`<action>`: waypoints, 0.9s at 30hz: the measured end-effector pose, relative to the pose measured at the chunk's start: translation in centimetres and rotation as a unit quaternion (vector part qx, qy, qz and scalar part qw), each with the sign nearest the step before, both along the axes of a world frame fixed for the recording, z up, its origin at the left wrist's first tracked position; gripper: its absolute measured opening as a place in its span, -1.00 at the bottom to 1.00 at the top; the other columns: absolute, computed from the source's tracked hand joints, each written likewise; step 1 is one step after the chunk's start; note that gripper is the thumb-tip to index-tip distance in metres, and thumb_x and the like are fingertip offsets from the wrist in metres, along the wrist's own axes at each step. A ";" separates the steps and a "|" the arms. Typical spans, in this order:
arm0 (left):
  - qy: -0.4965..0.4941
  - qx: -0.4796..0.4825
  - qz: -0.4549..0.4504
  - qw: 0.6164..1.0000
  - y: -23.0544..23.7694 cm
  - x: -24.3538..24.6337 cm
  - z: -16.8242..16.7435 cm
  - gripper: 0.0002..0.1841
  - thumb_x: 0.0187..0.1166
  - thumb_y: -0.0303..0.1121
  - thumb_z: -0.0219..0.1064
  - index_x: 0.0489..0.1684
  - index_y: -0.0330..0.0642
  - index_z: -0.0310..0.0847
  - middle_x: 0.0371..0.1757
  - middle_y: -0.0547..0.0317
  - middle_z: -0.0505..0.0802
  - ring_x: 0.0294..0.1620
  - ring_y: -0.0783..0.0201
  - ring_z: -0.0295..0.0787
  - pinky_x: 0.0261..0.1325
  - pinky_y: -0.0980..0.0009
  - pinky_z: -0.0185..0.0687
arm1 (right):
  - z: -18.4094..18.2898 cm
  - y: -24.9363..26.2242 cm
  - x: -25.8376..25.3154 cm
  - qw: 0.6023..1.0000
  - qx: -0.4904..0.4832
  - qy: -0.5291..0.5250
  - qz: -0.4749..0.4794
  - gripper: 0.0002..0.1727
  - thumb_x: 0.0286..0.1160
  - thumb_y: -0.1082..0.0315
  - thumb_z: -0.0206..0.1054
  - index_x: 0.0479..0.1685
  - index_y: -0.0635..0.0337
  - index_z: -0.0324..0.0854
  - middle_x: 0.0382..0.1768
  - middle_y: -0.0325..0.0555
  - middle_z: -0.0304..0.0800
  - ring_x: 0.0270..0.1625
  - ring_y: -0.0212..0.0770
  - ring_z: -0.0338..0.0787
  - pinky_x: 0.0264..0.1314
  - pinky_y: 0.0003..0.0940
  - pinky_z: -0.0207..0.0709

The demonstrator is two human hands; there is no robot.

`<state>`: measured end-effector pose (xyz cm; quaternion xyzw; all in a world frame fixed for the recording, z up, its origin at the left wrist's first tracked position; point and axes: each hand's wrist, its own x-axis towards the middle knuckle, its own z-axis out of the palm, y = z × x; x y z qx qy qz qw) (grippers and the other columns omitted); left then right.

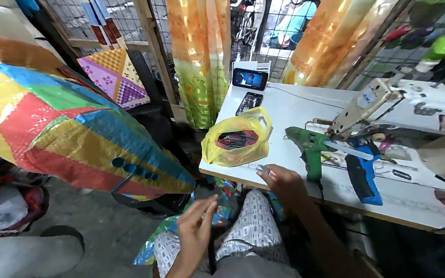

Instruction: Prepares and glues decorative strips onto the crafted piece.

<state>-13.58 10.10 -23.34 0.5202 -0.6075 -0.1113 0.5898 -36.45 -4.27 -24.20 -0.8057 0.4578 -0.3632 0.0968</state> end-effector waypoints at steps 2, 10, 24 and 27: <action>0.158 0.077 0.007 0.984 -0.7 -0.7 0.8 -0.79 0.64 -0.52 0.28 0.01 -0.42 0.81 -0.21 0.23 0.92 -0.24 0.52 0.86 -0.07 0.56 0.83 | -2.0 -1.3 0.0 0.998 -0.021 0.039 -0.038 -0.53 0.60 0.09 0.34 0.09 0.41 0.78 -0.19 0.27 0.88 -0.21 0.25 0.90 -0.20 0.20 0.72; 0.379 0.218 0.006 0.899 -1.4 -1.7 0.6 -0.75 0.76 -0.54 0.12 0.21 -0.45 0.65 -0.23 0.10 0.94 -0.22 0.34 0.91 -0.05 0.46 0.82 | -3.3 -3.2 0.3 0.994 -0.021 0.076 -0.079 -0.56 0.64 0.19 0.31 0.33 0.32 0.71 0.13 0.37 0.76 0.16 0.45 0.72 0.10 0.37 0.53; 0.346 0.237 -0.103 0.902 -1.8 -4.2 1.0 -0.92 0.48 -0.60 0.42 -0.24 -0.35 0.85 -0.40 0.19 0.93 -0.39 0.40 0.89 -0.17 0.47 0.86 | 0.9 5.9 0.9 0.926 0.238 -0.241 0.168 -0.68 0.61 0.32 0.32 0.15 0.35 0.77 -0.19 -0.20 0.90 -0.24 -0.51 0.83 -0.11 -0.54 0.75; 0.355 0.215 -0.099 0.905 -1.6 -4.5 0.5 -0.92 0.50 -0.60 0.41 -0.23 -0.35 0.85 -0.39 0.18 0.93 -0.40 0.40 0.89 -0.19 0.48 0.86 | 0.7 6.0 2.2 0.904 0.255 -0.289 0.188 -0.80 0.56 0.42 0.33 -0.10 0.33 0.83 -0.33 -0.31 0.91 -0.34 -0.59 0.84 -0.17 -0.64 0.77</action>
